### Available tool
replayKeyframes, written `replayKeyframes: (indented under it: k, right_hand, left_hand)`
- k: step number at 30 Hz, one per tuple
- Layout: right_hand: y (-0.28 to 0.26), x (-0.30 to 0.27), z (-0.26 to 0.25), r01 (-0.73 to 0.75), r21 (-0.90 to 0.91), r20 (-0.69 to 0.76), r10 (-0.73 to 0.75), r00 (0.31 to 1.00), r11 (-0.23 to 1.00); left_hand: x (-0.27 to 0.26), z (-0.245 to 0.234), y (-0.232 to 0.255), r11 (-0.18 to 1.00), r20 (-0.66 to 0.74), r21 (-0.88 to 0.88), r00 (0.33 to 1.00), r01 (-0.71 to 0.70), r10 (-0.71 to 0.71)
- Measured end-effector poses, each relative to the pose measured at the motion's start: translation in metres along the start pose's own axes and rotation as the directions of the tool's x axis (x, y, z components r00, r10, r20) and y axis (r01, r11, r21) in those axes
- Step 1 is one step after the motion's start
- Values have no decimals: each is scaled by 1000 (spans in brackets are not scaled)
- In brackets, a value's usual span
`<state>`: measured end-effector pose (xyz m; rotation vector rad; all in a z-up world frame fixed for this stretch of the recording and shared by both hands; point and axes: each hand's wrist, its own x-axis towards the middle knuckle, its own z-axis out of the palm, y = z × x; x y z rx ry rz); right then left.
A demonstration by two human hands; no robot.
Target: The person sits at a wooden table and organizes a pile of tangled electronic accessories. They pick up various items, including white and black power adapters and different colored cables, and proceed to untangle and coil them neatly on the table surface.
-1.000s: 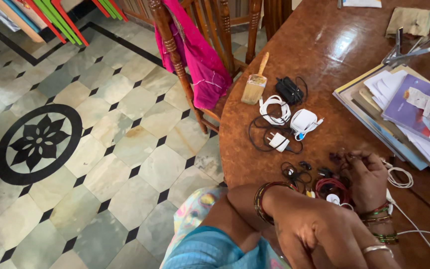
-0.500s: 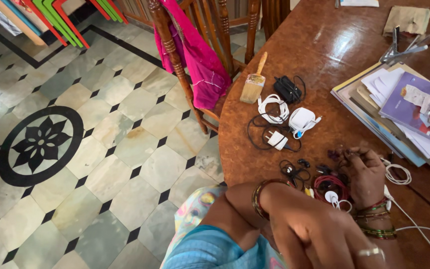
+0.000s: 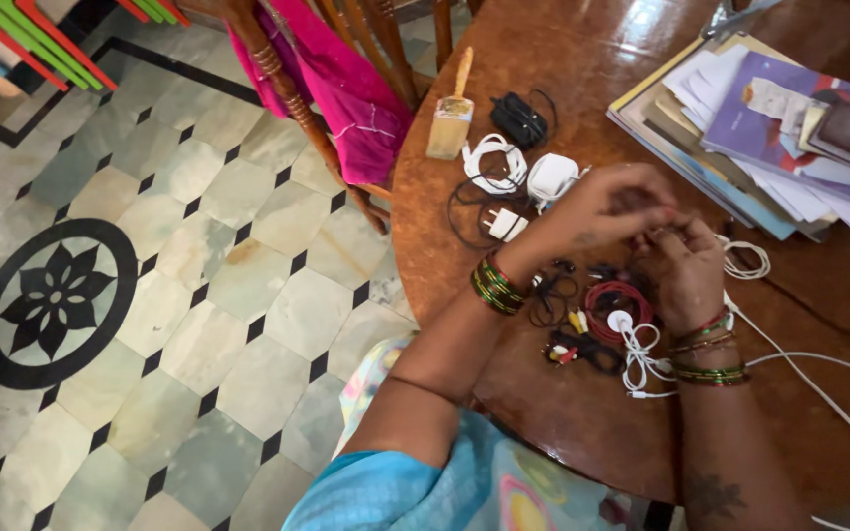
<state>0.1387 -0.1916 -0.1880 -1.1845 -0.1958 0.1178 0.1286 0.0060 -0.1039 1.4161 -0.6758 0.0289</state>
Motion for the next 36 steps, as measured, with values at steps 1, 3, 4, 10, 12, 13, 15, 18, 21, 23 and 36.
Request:
replayKeyframes:
  k: [1, 3, 4, 10, 12, 13, 15, 18, 21, 23, 36]
  right_hand:
    - [-2, 0, 2, -48, 5, -41, 48, 998, 999]
    - [-4, -1, 1, -31, -10, -41, 31, 999, 999]
    - [-3, -2, 1, -24, -17, -42, 23, 999, 1000]
    - [-7, 2, 2, 19, 10, -37, -19, 999, 1000]
    - [-10, 1, 3, -30, 45, -65, 33, 997, 999]
    - [-11, 1, 3, -51, 63, -78, 56, 995, 997]
    - [-11, 1, 4, -26, 64, -80, 31, 996, 998]
    - [-9, 2, 1, 14, 73, -47, -10, 999, 997]
    - [-6, 1, -3, 18, 85, -29, -16, 999, 996]
    - [-3, 1, -4, 21, 96, -22, -19, 1000, 995]
    - [-9, 0, 2, 13, 90, -25, -11, 1000, 996]
  left_hand:
    - [-2, -6, -21, 999, -54, -23, 998, -24, 22]
    - [-10, -20, -51, 988, -41, 157, 999, -6, 13]
    - [-13, -24, -60, 969, -34, 246, 999, 2, 7]
    - [-17, -12, -69, 864, 189, 498, 962, 78, -196]
    - [-18, -6, -69, 832, 207, 554, 971, -13, -122]
    - [-18, -3, -70, 812, 220, 581, 972, -61, -84]
    - [-18, -1, -69, 803, 255, 591, 962, -76, -97]
    - [-19, 0, -69, 782, 282, 618, 951, -79, -128]
    - [-21, 1, -71, 761, 272, 647, 949, -56, -162]
    - [-22, 1, -74, 745, 263, 663, 955, -75, -138]
    - [-18, -6, -69, 861, 255, 507, 962, -47, -97]
